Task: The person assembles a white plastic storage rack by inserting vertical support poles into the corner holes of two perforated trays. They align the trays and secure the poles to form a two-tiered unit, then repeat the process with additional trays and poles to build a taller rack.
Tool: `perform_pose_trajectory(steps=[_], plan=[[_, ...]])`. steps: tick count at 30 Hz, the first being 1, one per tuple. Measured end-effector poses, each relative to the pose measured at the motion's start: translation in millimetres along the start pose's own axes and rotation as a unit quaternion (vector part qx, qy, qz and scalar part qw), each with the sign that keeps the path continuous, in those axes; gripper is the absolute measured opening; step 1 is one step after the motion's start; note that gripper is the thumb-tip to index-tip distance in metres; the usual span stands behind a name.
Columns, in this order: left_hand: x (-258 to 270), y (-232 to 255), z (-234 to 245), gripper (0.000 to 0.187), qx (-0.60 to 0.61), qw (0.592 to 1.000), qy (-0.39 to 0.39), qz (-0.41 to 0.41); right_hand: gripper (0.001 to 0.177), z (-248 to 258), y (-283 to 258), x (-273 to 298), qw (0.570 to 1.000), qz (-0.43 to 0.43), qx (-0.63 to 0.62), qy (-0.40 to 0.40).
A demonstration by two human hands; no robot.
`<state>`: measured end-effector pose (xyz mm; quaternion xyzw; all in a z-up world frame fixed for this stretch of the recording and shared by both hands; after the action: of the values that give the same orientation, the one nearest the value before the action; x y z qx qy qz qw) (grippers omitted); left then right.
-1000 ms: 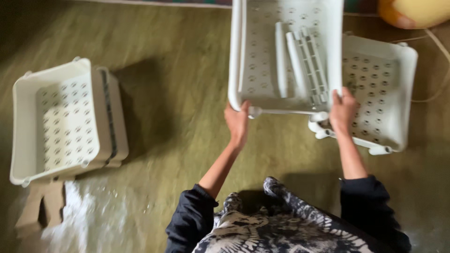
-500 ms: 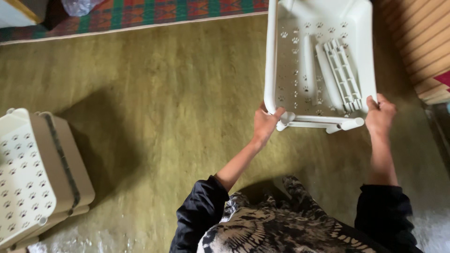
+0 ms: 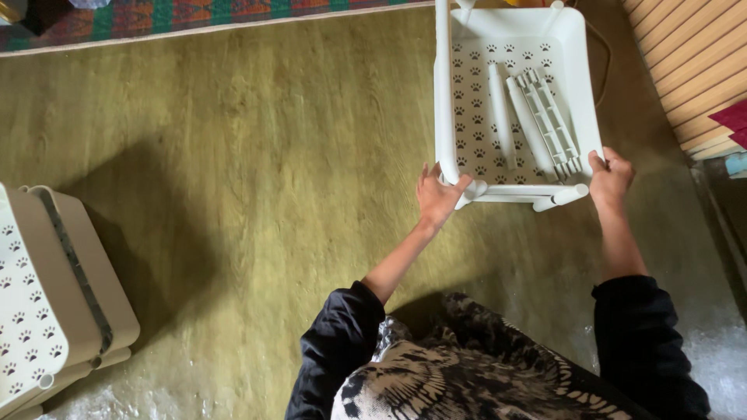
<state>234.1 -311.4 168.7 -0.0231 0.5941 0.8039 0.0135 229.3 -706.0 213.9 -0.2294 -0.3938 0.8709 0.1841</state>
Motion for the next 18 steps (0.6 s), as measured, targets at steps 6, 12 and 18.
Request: perform_pose_trajectory(steps=[6, 12, 18], plan=[[-5, -9, -10, 0.068, 0.018, 0.999, -0.039, 0.017, 0.014, -5, 1, 0, 1.000, 0.010, -0.007, 0.009], [1, -19, -11, 0.086, 0.104, 0.990, -0.074, 0.053, 0.023, -2, -5, 2, 0.992, 0.050, 0.112, -0.008], [37, -18, 22, 0.132, 0.021, 1.000, -0.018, 0.011, 0.042, -16, -20, 5, 0.968, 0.085, 0.228, 0.062]])
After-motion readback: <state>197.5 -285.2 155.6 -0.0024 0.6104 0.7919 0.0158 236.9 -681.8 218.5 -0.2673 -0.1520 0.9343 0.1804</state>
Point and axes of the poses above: each hand's wrist, its own x-axis away from the middle knuckle, its own z-axis out of the back of the hand, y = z × x, the point moved 5 cm from there along -x, towards the middle knuckle, and after that the axes turned 7 degrees about -z, right-handed, at the moved point
